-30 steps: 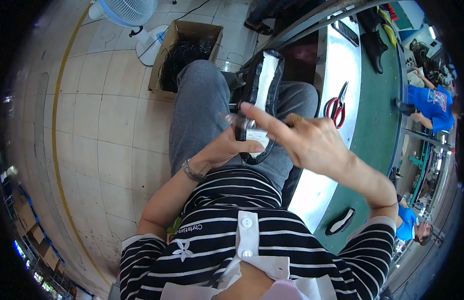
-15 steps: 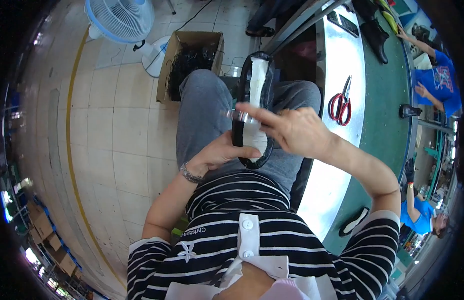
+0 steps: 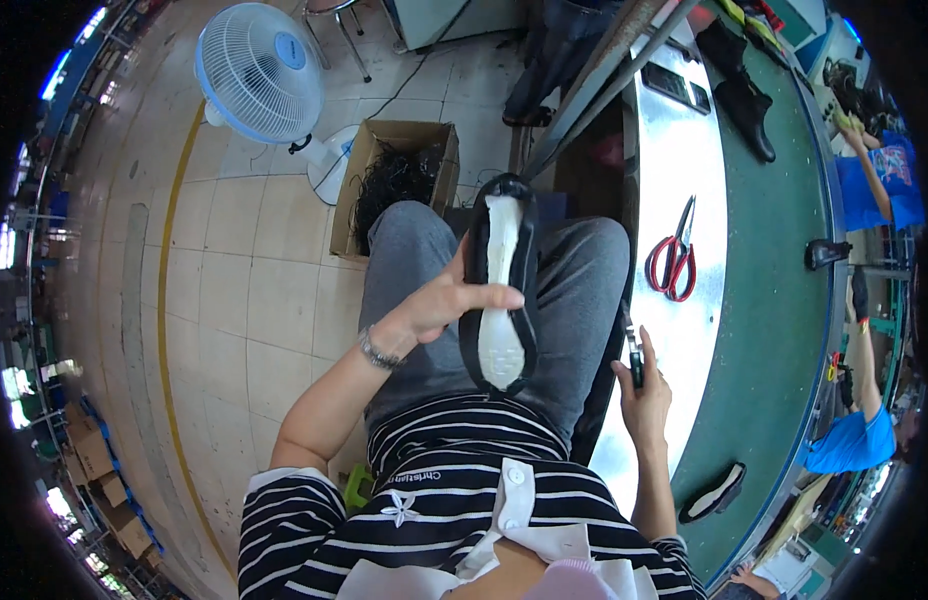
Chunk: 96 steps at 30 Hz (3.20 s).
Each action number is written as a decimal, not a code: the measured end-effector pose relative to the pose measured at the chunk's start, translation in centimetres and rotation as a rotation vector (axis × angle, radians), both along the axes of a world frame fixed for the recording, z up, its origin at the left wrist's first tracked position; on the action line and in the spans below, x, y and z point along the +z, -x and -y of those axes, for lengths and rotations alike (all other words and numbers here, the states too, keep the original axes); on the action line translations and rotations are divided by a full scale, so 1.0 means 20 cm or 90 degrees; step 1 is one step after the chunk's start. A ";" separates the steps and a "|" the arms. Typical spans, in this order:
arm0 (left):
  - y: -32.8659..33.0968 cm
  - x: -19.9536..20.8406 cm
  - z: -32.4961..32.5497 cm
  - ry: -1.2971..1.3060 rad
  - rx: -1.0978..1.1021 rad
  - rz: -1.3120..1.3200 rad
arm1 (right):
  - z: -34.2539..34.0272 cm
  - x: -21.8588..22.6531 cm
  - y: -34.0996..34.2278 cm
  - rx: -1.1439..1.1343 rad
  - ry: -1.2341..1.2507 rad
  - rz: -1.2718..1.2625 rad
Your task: The worker is performing various finishing and assembly tasks on black boots, including using pliers to tighten components, checking the sole, and placing them on a conveyor belt.
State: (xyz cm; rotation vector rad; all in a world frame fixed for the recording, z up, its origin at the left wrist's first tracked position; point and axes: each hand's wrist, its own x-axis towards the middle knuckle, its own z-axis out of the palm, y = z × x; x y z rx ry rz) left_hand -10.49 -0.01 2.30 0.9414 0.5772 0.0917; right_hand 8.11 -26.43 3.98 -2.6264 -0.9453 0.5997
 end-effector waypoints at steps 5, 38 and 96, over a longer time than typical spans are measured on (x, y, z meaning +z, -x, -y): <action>-0.09 0.09 0.06 -0.493 0.002 0.186 | 0.32 -0.15 -0.10 -0.082 0.089 0.117; -0.76 -0.06 0.26 -0.672 -0.247 0.125 | 0.37 -0.13 -0.75 -0.649 -0.688 0.194; -0.35 0.08 0.20 -0.567 -0.240 0.277 | -0.59 0.16 -0.49 0.043 -0.640 -0.647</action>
